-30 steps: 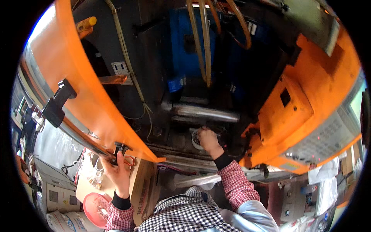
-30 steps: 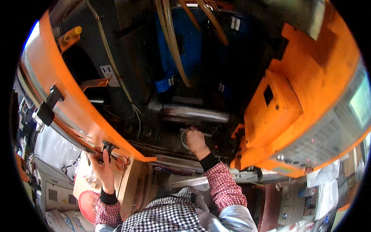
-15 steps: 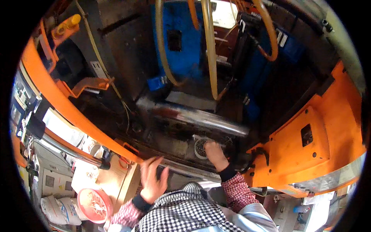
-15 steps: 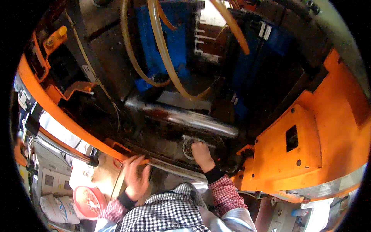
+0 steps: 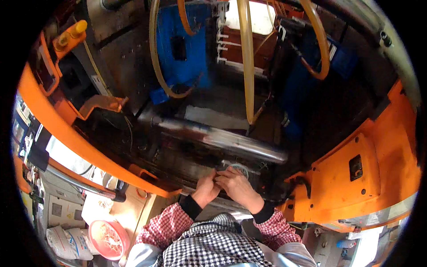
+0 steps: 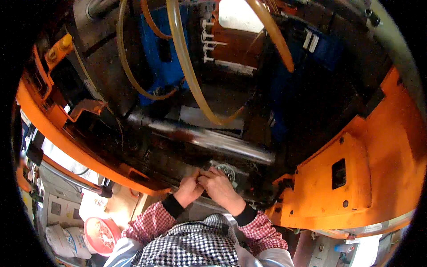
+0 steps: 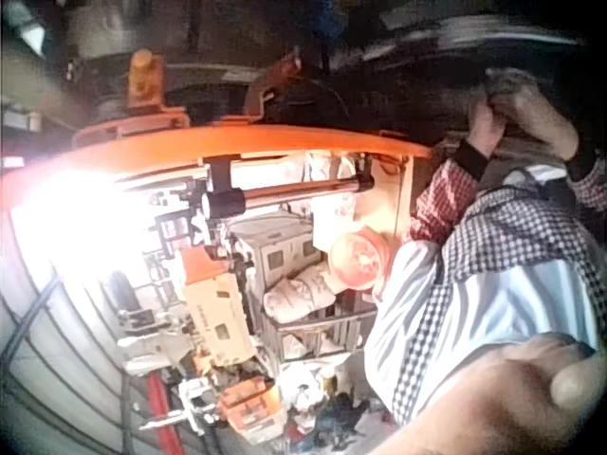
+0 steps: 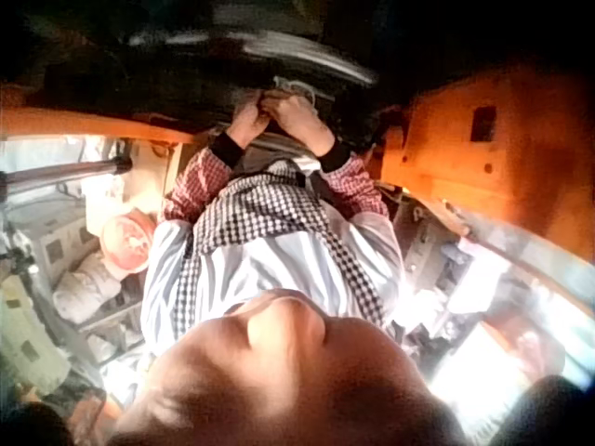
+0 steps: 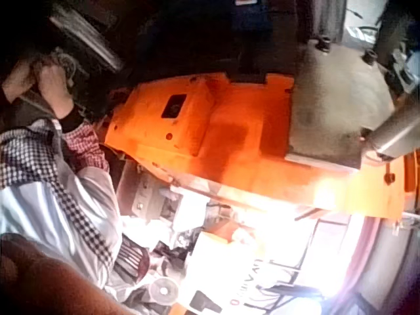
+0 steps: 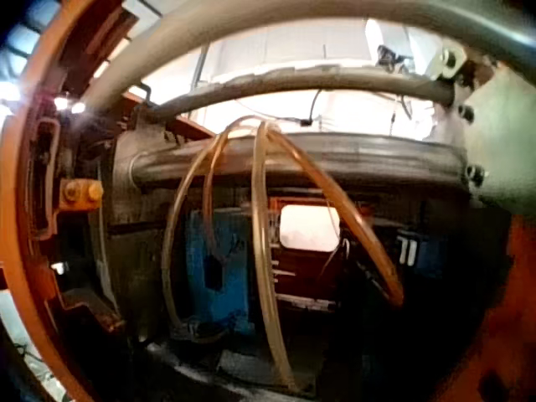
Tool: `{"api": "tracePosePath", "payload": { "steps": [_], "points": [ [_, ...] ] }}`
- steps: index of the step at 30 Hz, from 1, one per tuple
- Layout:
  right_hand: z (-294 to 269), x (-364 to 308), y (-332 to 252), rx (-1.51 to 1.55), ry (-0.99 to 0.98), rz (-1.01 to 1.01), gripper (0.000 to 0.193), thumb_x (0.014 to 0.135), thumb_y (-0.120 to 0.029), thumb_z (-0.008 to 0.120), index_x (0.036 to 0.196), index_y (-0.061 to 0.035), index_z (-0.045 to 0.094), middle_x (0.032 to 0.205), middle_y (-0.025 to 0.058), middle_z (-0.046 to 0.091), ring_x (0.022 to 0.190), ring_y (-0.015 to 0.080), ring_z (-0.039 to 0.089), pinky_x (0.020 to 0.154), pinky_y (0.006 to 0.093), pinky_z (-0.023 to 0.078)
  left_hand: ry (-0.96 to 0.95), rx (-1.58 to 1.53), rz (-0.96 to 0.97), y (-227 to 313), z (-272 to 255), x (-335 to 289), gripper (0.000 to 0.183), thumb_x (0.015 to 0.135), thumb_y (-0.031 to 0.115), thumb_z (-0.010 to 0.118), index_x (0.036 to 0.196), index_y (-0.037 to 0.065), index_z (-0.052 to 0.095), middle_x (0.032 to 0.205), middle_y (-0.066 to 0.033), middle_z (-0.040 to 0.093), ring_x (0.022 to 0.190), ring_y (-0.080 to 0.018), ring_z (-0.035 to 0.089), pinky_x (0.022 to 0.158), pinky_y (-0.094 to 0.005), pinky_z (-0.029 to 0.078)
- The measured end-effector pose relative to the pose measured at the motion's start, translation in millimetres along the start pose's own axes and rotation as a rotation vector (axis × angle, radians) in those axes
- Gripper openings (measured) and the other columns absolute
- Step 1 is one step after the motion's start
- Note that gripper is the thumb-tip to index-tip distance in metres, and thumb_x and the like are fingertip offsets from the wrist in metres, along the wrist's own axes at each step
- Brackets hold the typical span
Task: The person repeatedly picks small white plastic components from a pink bowl, opens an orange injection molding machine, and places the parts into the machine's interior. The person then closes the machine door and repeats the cycle.
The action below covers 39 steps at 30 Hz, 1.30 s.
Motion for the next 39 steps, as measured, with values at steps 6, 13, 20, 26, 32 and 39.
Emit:
{"api": "tracePosePath", "payload": {
  "steps": [6,13,20,26,32,39],
  "points": [
    [-33,118,81,0.710,0.696,0.274,0.014,0.088,-0.010,0.056,0.095,0.0007,0.061,0.089,0.0044,0.062,0.081,0.0106,0.057,0.071,0.0253,0.046,-0.125,0.206,0.140,33,-22,-34,0.021,0.094,0.010,0.046,0.105,-0.006,0.053,0.107,-0.0146,0.057,0.097,-0.0240,0.055,0.092,-0.0338,0.044],
    [-68,319,213,1.435,1.139,0.167,0.027,0.088,-0.012,0.058,0.110,0.0046,0.055,0.098,0.0091,0.059,0.084,0.0169,0.058,0.078,0.0290,0.050,0.076,0.202,-0.123,33,-30,-110,0.027,0.096,0.016,0.045,0.110,-0.006,0.053,0.101,-0.0101,0.059,0.092,-0.0172,0.057,0.078,-0.0255,0.048],
    [-72,338,255,1.291,1.301,0.408,0.009,0.087,-0.007,0.059,0.092,0.0002,0.057,0.080,0.0077,0.062,0.075,0.0157,0.060,0.068,0.0252,0.053,-0.024,0.202,-0.017,39,-56,-155,0.028,0.096,0.013,0.044,0.112,-0.008,0.051,0.098,-0.0132,0.060,0.088,-0.0181,0.058,0.082,-0.0282,0.048],
    [-97,320,239,1.108,1.452,0.395,0.011,0.089,-0.006,0.055,0.092,0.0039,0.056,0.087,0.0118,0.061,0.077,0.0174,0.060,0.067,0.0264,0.052,-0.053,0.255,0.023,45,-69,-190,0.021,0.096,0.014,0.043,0.104,-0.003,0.054,0.086,-0.0087,0.062,0.073,-0.0117,0.058,0.066,-0.0223,0.049],
    [-86,175,93,0.417,1.444,0.202,0.023,0.093,-0.016,0.051,0.098,0.0060,0.055,0.092,0.0147,0.060,0.077,0.0190,0.058,0.068,0.0308,0.050,0.090,0.428,0.033,58,-100,-232,0.024,0.096,0.024,0.047,0.090,0.004,0.058,0.068,0.0006,0.058,0.058,-0.0045,0.052,0.049,-0.0160,0.040],
    [26,-40,-106,0.540,0.597,-0.102,0.013,0.094,-0.009,0.042,0.091,0.0023,0.048,0.088,0.0130,0.054,0.072,0.0158,0.055,0.060,0.0285,0.046,0.358,0.036,0.202,65,-176,-293,0.025,0.095,0.018,0.048,0.102,-0.002,0.060,0.071,0.0011,0.057,0.058,-0.0049,0.051,0.053,-0.0160,0.041]
  ]
}}
Point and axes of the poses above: each hand's wrist, its own x-axis towards the middle knuckle, its own z-axis out of the palm, y = z × x, the point moved 5 cm from there along x, towards the middle knuckle
